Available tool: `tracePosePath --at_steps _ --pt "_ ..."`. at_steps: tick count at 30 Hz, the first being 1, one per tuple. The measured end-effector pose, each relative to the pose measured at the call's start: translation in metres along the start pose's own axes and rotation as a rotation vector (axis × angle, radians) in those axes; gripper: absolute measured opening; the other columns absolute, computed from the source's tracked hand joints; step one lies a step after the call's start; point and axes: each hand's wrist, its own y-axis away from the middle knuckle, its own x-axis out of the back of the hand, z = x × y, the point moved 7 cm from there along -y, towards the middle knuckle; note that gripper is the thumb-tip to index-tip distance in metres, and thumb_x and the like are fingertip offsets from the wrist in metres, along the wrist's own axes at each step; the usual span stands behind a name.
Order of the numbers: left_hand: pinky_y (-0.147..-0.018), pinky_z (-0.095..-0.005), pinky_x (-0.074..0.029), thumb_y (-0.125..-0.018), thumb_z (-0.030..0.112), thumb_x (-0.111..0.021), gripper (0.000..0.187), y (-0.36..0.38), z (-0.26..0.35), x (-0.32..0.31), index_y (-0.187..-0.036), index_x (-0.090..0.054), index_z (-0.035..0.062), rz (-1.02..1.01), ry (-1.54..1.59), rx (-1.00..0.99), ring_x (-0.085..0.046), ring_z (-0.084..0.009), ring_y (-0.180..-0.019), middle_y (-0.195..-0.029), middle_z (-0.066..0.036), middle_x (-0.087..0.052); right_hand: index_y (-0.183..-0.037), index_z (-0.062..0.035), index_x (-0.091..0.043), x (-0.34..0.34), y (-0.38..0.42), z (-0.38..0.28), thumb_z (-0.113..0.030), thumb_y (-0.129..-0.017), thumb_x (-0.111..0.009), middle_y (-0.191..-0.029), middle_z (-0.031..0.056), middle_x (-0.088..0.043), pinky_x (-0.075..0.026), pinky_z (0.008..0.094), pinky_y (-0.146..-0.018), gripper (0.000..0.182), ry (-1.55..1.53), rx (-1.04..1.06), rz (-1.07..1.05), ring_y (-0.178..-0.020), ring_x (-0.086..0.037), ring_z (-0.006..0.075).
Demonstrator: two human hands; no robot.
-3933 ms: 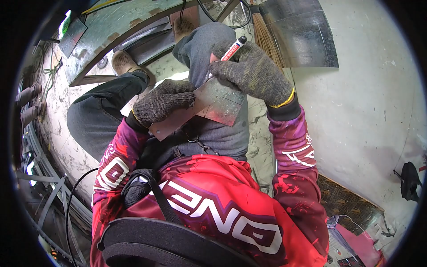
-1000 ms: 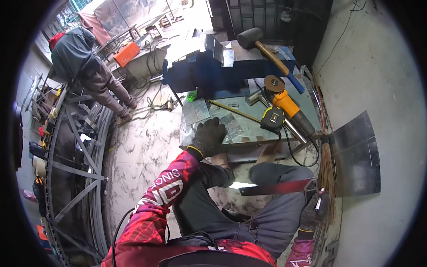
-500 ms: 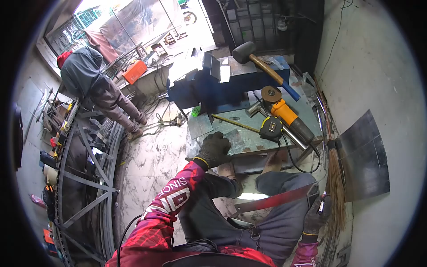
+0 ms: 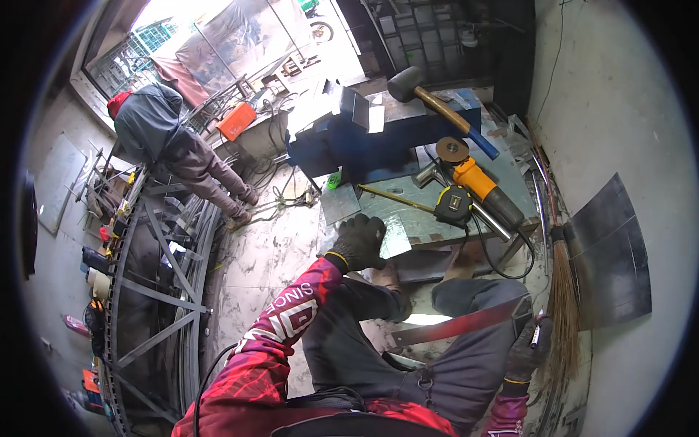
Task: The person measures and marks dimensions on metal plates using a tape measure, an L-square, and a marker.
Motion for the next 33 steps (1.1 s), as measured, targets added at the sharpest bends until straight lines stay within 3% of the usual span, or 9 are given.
tracePosePath --at_steps 7,12,14,21,24,25,28,32,33 --pt "-0.109 -0.0525 -0.041 -0.059 0.030 -0.091 0.093 0.011 -0.010 0.013 -0.139 -0.050 0.0091 0.245 0.107 -0.117 -0.045 -0.0469 -0.129 -0.142 -0.025 -0.046 -0.120 0.0079 -0.066 -0.005 0.010 0.026 -0.016 -0.102 -0.064 -0.114 0.0255 -0.071 -0.057 0.0408 -0.085 0.030 0.066 0.012 -0.046 -0.102 -0.071 0.0368" --pt "-0.098 -0.0422 -0.048 -0.062 0.015 -0.090 0.075 0.044 -0.020 0.161 -0.128 -0.057 0.0035 0.685 0.234 -0.417 -0.056 -0.0318 -0.111 -0.116 -0.014 -0.055 -0.111 0.0080 -0.066 -0.004 0.004 0.013 -0.014 -0.104 -0.061 -0.103 0.0232 -0.072 -0.057 0.0431 -0.079 0.024 0.105 -0.032 -0.073 -0.091 -0.071 0.0365" --pt "-0.089 -0.0386 -0.051 -0.063 0.008 -0.089 0.071 0.051 -0.032 0.225 -0.126 -0.057 0.0044 0.824 0.030 -0.460 -0.060 -0.0244 -0.098 -0.111 -0.011 -0.058 -0.111 0.0076 -0.066 -0.006 -0.001 0.008 -0.015 -0.104 -0.061 -0.103 0.0234 -0.072 -0.057 0.0429 -0.079 0.024 0.073 -0.036 -0.077 -0.092 -0.071 0.0367" --pt "-0.078 -0.0324 -0.053 -0.074 0.025 -0.089 0.067 -0.031 -0.155 0.303 -0.127 -0.056 0.0016 0.638 0.213 -0.113 -0.060 -0.0166 -0.089 -0.098 -0.004 -0.062 -0.114 0.0070 -0.067 -0.005 -0.006 0.002 -0.016 -0.103 -0.063 -0.108 0.0234 -0.073 -0.057 0.0416 -0.082 0.026 0.048 -0.085 -0.131 -0.097 -0.072 0.0361" --pt "-0.094 -0.0359 -0.051 -0.071 0.037 -0.086 0.075 -0.062 -0.164 0.301 -0.131 -0.059 0.0008 0.480 0.202 -0.071 -0.064 -0.0247 -0.106 -0.111 -0.013 -0.066 -0.115 0.0077 -0.066 -0.003 -0.005 0.005 -0.016 -0.103 -0.062 -0.109 0.0236 -0.072 -0.058 0.0415 -0.082 0.027 0.114 -0.093 -0.152 -0.097 -0.072 0.0366" --pt "-0.090 -0.0341 -0.050 -0.073 0.031 -0.085 0.059 -0.066 -0.163 0.298 -0.120 -0.063 0.0026 0.477 0.201 -0.072 -0.060 -0.0180 -0.100 -0.106 -0.007 -0.064 -0.115 0.0080 -0.066 -0.004 -0.003 0.010 -0.016 -0.103 -0.061 -0.110 0.0242 -0.072 -0.057 0.0421 -0.083 0.027 0.122 -0.123 -0.164 -0.097 -0.071 0.0375" --pt "-0.089 -0.0336 -0.051 -0.072 0.027 -0.085 0.056 -0.079 -0.162 0.294 -0.118 -0.063 0.0025 0.360 0.223 -0.045 -0.061 -0.0183 -0.100 -0.108 -0.008 -0.064 -0.115 0.0083 -0.066 -0.002 -0.002 0.014 -0.016 -0.104 -0.061 -0.111 0.0247 -0.071 -0.057 0.0426 -0.084 0.027 0.153 -0.080 -0.168 -0.099 -0.071 0.0377" --pt "-0.088 -0.0328 -0.054 -0.074 0.021 -0.086 0.061 -0.106 -0.181 0.281 -0.126 -0.058 0.0050 0.181 0.336 -0.048 -0.063 -0.0188 -0.099 -0.115 -0.008 -0.061 -0.115 0.0085 -0.066 -0.001 -0.003 0.010 -0.016 -0.103 -0.062 -0.111 0.0247 -0.071 -0.056 0.0428 -0.086 0.028 0.146 -0.085 -0.143 -0.099 -0.071 0.0376" --pt "-0.099 -0.0365 -0.051 -0.076 0.023 -0.086 0.068 -0.112 -0.185 0.276 -0.135 -0.054 0.0058 0.107 0.254 -0.015 -0.061 -0.0240 -0.112 -0.128 -0.011 -0.058 -0.116 0.0084 -0.066 -0.002 -0.003 0.010 -0.016 -0.104 -0.061 -0.111 0.0245 -0.071 -0.056 0.0423 -0.086 0.028 0.139 -0.072 -0.131 -0.099 -0.070 0.0378"
